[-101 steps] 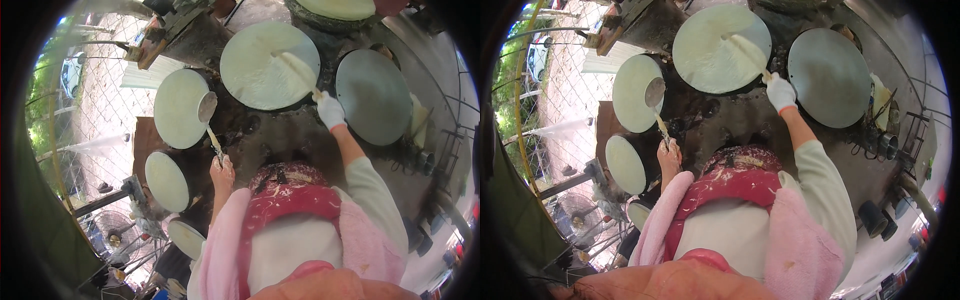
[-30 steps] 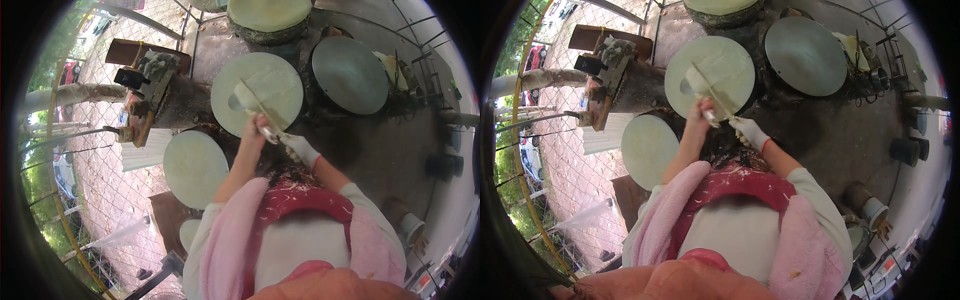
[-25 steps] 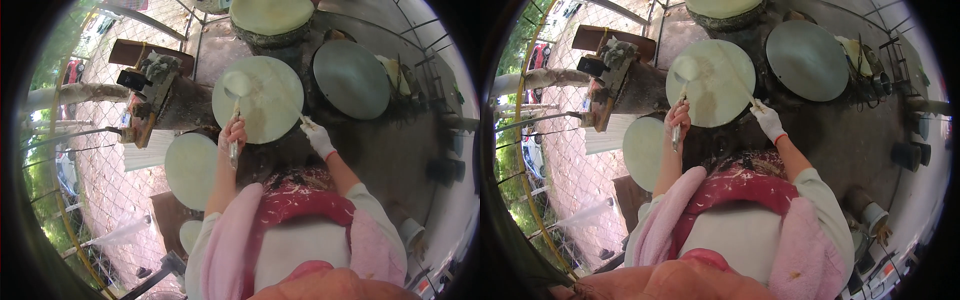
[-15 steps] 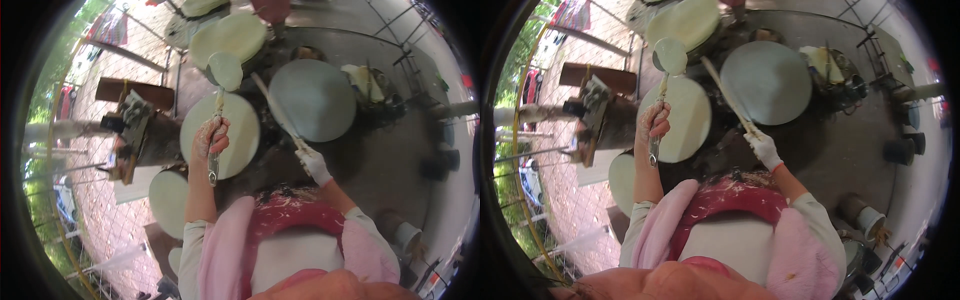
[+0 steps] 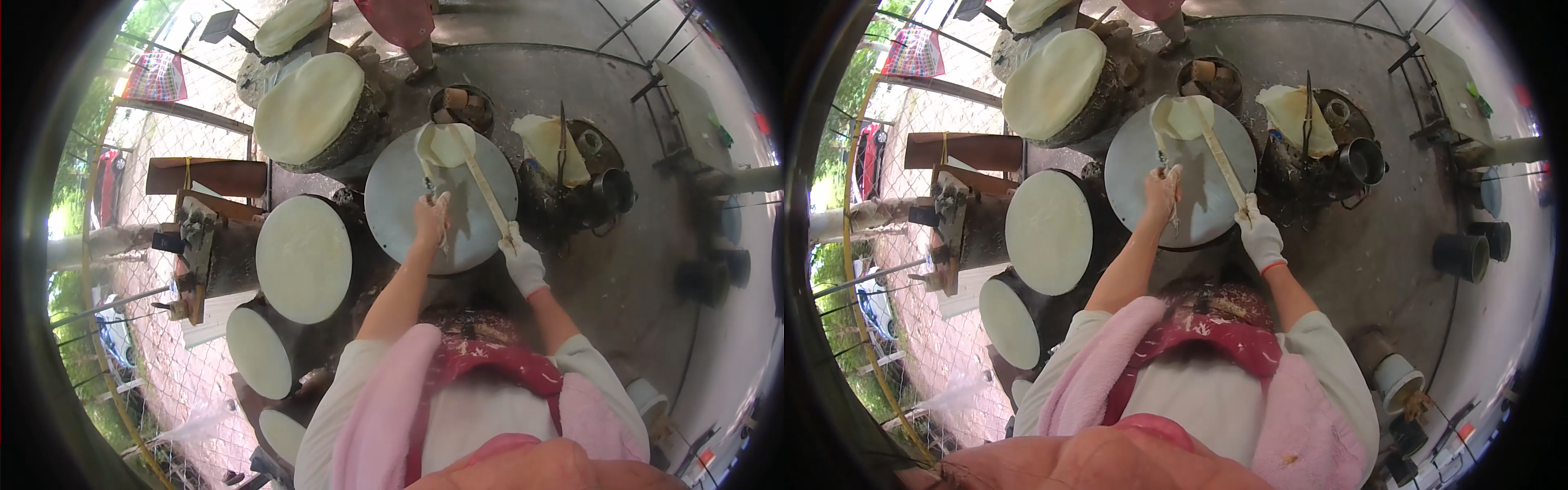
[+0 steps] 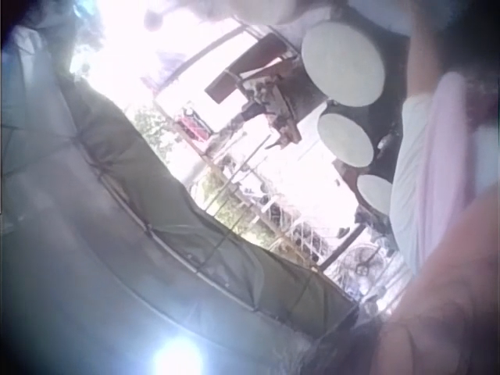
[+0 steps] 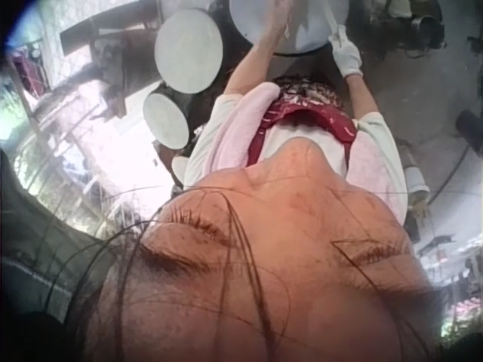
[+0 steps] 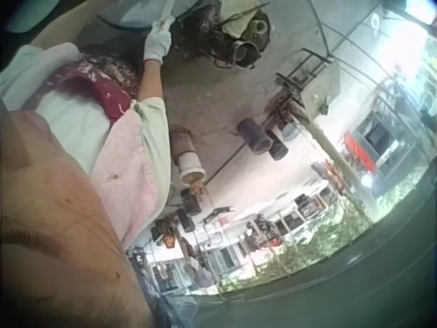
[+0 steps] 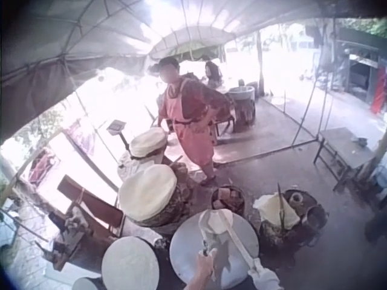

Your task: The person uses a ladle to pour batter onto multiple hot plates and spreads it into thin circles using a wooden stick. The person also lifts and peels the cooked wrappers off the plates and places them on a stack nearby.

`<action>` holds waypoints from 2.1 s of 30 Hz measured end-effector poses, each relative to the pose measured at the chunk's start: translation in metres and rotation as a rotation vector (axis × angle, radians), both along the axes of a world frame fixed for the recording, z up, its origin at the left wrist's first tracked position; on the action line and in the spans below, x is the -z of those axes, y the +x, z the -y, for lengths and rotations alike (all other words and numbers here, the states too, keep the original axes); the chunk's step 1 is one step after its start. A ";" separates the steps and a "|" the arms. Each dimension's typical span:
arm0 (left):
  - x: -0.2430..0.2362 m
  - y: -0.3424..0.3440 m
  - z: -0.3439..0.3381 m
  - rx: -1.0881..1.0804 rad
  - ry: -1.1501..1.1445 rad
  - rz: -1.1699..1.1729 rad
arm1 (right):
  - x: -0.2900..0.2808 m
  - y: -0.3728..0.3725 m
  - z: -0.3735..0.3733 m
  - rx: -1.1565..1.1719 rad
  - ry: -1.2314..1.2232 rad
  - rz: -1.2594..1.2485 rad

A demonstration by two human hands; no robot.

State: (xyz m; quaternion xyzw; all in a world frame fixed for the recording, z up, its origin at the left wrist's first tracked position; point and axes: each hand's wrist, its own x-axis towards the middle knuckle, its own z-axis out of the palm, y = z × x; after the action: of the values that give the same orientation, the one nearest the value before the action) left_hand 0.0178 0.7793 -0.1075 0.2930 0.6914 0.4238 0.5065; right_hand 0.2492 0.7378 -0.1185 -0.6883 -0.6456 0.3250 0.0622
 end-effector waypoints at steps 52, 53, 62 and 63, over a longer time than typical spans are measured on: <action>-0.074 0.040 0.215 -0.832 -0.127 -0.078 | 0.001 -0.007 -0.221 -0.664 -0.405 -0.543; -0.076 0.043 0.213 -0.821 -0.144 -0.068 | 0.013 -0.009 -0.211 -0.692 -0.489 -0.659; -0.066 0.049 0.225 -0.808 -0.186 -0.171 | -0.003 -0.025 -0.251 -0.695 -0.396 -0.606; -0.064 0.050 0.227 -0.811 -0.188 -0.169 | -0.001 -0.031 -0.251 -0.776 -0.465 -0.582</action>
State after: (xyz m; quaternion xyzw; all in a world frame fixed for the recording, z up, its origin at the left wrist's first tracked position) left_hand 0.0677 0.5527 -0.0433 -0.0165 0.8255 0.4984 0.2646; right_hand 0.2183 0.9884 -0.1171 -0.2762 -0.7196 0.6359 -0.0403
